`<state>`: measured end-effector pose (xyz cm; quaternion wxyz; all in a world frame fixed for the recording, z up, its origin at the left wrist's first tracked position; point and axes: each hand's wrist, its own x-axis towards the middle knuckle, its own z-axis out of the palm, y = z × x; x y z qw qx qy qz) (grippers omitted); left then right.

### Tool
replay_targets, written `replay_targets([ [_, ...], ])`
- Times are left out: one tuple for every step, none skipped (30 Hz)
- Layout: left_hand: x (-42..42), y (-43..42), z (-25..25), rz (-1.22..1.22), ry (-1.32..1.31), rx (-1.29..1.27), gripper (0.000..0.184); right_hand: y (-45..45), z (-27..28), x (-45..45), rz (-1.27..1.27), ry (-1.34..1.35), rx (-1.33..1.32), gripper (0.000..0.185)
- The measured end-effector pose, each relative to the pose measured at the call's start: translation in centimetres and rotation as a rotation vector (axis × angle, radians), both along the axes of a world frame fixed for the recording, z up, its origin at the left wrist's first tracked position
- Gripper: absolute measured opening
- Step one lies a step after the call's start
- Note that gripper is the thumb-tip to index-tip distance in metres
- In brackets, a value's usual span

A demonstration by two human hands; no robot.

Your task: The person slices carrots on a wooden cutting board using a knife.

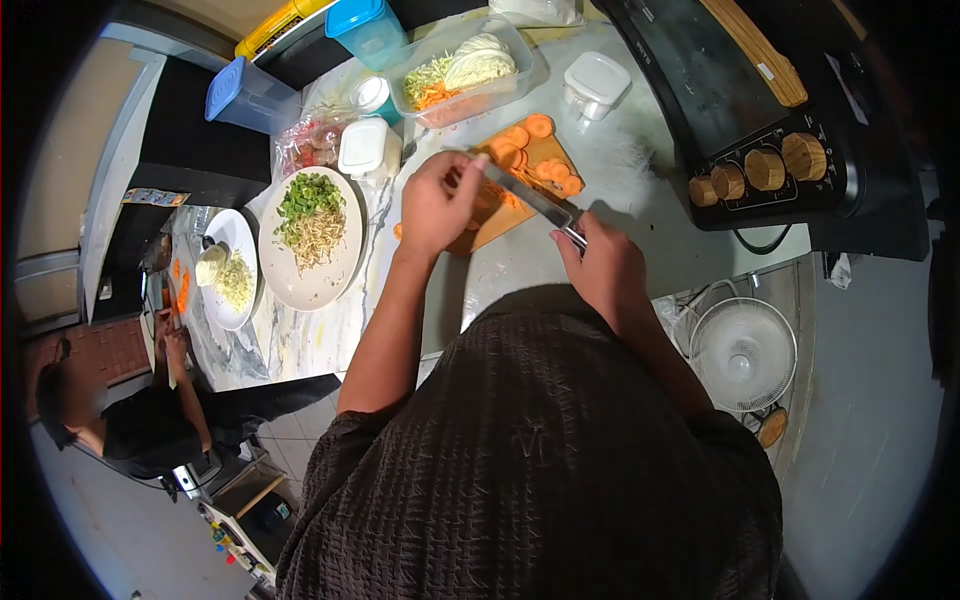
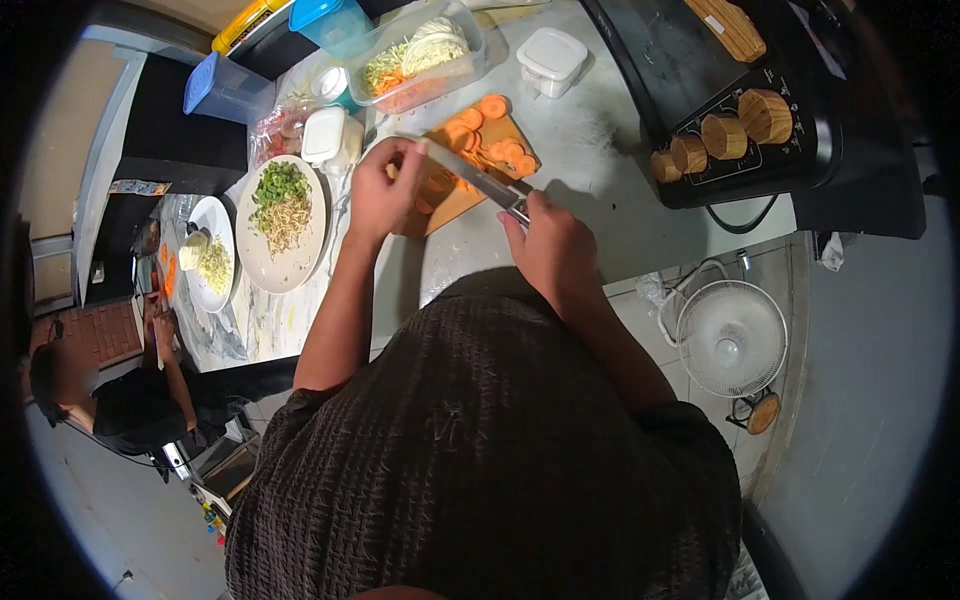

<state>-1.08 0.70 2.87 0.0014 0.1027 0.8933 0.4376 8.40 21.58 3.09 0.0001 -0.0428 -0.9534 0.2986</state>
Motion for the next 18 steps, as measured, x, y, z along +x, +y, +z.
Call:
replay_targets([
  [-0.1,-1.2,-0.7,0.029,-0.094,0.116,0.015,0.0,-0.1,0.0,0.0,0.0,0.0,0.032],
  [-0.1,-1.9,-1.5,0.058,-0.189,0.232,0.017,0.1,-0.2,0.1,-0.011,-0.029,-0.019,0.033],
  [0.0,-1.9,-1.8,0.059,-0.19,0.232,0.017,0.1,-0.4,0.2,-0.022,-0.058,-0.039,0.034],
  [0.2,-2.0,-2.1,0.029,-0.077,0.329,0.021,0.2,-0.5,0.3,-0.019,-0.059,-0.04,0.034],
  [0.5,-2.1,-2.3,-0.001,0.038,0.424,0.027,0.3,-0.7,0.3,-0.007,-0.052,-0.044,0.033],
  [0.9,-2.4,-1.9,0.055,-0.082,0.393,0.029,0.3,-0.8,0.4,0.006,-0.043,-0.048,0.033],
  [1.1,-2.9,-2.1,0.058,-0.081,0.39,0.029,0.3,-0.8,0.4,0.009,-0.043,-0.051,0.033],
  [1.4,-3.3,-2.7,0.054,-0.064,0.364,0.031,0.2,-0.8,0.4,0.002,-0.055,-0.054,0.033],
  [1.5,-3.5,-2.8,0.051,-0.047,0.339,0.032,0.2,-0.7,0.4,-0.005,-0.066,-0.056,0.033],
  [1.7,-3.0,-3.0,0.1,0.044,0.405,0.033,0.2,-0.6,0.4,-0.002,-0.065,-0.056,0.033],
  [1.8,-3.5,-3.1,0.103,0.044,0.406,0.033,0.1,-0.5,0.4,-0.009,-0.083,-0.08,0.033],
  [2.0,-4.4,-3.1,0.093,-0.038,0.403,0.032,0.1,-0.3,0.4,-0.016,-0.1,-0.102,0.034],
  [2.1,-4.9,-3.3,0.082,-0.12,0.401,0.032,0.2,-0.2,0.3,-0.013,-0.102,-0.101,0.034],
  [2.1,-5.1,-3.6,0.086,-0.121,0.402,0.032,0.2,-0.1,0.3,-0.022,-0.118,-0.142,0.034],
  [2.1,-5.2,-3.7,0.162,-0.158,0.482,0.029,0.2,0.0,0.3,-0.031,-0.135,-0.182,0.034],
  [2.1,-5.2,-3.9,0.24,-0.195,0.563,0.027,0.3,0.0,0.3,-0.027,-0.138,-0.18,0.034],
  [2.1,-5.4,-4.0,0.244,-0.196,0.565,0.027,0.3,0.0,0.3,-0.033,-0.135,-0.191,0.034],
  [2.1,-5.5,-3.9,0.295,-0.285,0.661,0.026,0.4,-0.1,0.3,-0.038,-0.13,-0.202,0.035],
])
